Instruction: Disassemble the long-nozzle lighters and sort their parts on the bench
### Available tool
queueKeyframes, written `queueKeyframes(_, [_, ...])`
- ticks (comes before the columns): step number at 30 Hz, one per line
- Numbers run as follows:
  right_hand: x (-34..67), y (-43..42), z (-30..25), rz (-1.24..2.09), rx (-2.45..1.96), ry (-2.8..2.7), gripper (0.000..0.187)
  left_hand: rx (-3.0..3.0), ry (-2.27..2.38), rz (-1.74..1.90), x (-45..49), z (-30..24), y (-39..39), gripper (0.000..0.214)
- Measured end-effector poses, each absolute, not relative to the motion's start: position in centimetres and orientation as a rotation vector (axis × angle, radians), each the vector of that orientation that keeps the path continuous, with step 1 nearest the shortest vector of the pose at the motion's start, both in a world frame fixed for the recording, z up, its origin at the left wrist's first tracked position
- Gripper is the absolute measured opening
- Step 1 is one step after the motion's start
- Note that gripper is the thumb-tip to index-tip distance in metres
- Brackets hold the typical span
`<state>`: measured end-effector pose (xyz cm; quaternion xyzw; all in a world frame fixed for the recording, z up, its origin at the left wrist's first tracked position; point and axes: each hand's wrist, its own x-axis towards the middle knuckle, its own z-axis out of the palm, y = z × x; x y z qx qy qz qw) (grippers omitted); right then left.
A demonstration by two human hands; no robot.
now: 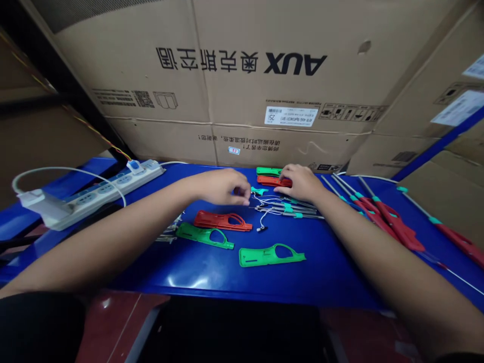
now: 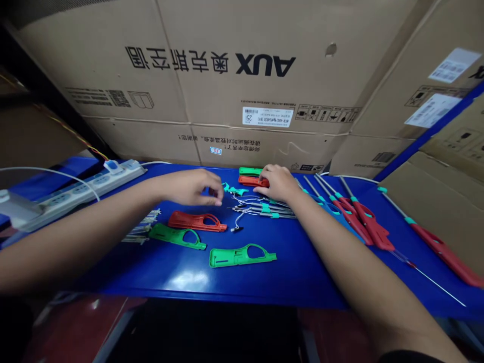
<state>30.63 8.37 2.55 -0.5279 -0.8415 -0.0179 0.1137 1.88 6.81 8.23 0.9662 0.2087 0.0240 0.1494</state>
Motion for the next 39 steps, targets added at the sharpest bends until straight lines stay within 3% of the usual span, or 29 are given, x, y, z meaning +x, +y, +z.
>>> queueKeyframes(2, [29.9, 5.1, 3.6, -0.074, -1.432, -2.488, 0.031, 2.771, 0.582, -0.129, 1.0, 9.0, 4.3, 0.013])
queueKeyframes(4, [29.0, 1.2, 4.4, 0.196, -1.132, -2.689, 0.03, 2.772, 0.744, -0.299, 0.0, 9.2, 2.3, 0.008])
queueKeyframes(8, [27.4, -5.5, 4.0, 0.423, -1.078, -2.875, 0.056, 2.758, 1.291, -0.495, -2.4, 8.8, -0.4, 0.021])
queueKeyframes(11, [27.2, -7.4, 3.1, 0.482, -1.192, -2.848, 0.041, 2.73, 1.471, -0.524, -4.0, 8.1, -2.2, 0.028])
queueKeyframes(17, [26.8, -7.2, 4.0, 0.536, -1.215, -2.584, 0.03, 2.743, 1.303, -0.162, -4.5, 4.6, -6.2, 0.01])
queueKeyframes(20, [24.7, -6.9, 4.7, 0.487, -1.182, -2.516, 0.031, 2.716, 1.205, 0.063, -4.0, 3.1, -8.2, 0.016])
queueKeyframes(28, [17.4, -6.3, 3.5, 0.418, -1.127, -2.682, 0.038, 2.577, 1.27, 0.686, -9.4, 7.8, -10.2, 0.023])
queueKeyframes(39, [16.7, -1.1, 5.9, 0.173, -1.307, -2.82, 0.043, 2.739, 1.239, -0.092, -4.1, 5.7, -7.8, 0.05])
